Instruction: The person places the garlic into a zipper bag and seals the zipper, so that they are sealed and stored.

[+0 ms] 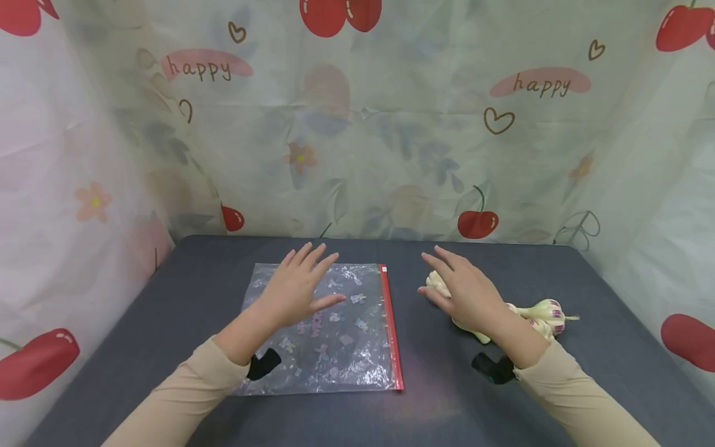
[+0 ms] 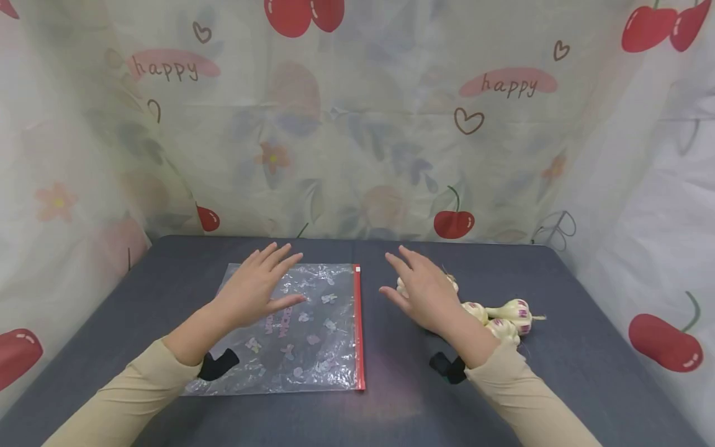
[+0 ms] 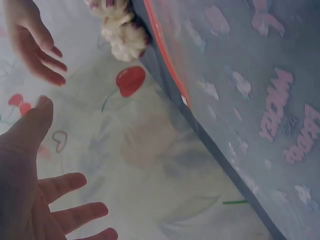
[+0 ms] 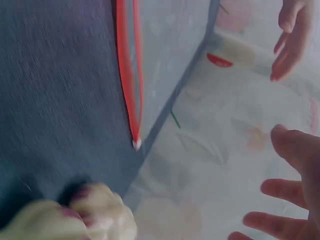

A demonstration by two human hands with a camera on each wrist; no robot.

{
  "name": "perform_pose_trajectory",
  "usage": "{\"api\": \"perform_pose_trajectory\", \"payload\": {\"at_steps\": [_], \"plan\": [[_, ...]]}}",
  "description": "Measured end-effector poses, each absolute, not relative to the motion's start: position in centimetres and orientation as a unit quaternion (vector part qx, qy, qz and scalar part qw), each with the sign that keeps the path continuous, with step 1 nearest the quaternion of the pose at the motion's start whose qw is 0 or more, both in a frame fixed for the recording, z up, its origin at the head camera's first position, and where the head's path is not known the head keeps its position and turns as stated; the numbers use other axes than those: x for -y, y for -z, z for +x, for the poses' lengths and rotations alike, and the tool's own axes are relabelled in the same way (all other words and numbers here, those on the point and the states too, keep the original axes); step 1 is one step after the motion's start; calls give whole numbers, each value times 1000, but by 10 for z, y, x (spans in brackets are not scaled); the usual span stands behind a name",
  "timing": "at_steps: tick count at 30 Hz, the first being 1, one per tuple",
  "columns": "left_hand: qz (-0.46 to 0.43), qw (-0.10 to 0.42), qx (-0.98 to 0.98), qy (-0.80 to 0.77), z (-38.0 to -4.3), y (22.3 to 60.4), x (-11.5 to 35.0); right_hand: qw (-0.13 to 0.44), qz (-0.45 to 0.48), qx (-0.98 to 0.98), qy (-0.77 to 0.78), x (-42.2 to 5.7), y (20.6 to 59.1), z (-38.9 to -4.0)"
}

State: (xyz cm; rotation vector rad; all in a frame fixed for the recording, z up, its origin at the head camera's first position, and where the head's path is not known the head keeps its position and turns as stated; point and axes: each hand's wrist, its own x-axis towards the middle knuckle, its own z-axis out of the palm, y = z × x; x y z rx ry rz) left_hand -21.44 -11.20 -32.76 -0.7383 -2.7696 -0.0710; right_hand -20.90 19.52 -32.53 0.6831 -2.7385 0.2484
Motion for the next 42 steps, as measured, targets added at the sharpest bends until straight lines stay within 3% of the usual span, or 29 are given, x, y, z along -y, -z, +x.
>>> {"api": "perform_pose_trajectory", "payload": {"at_steps": [9, 30, 42], "plan": [[-310, 56, 949, 32, -206, 329, 92, 129, 273, 950, -72, -183, 344, -196], [-371, -36, 927, 30, -209, 361, 55, -19, 290, 951, -109, -173, 387, -193], [-351, -85, 932, 29, -220, 379, 44, -48, 305, 944, -119, -173, 400, -198]]}}
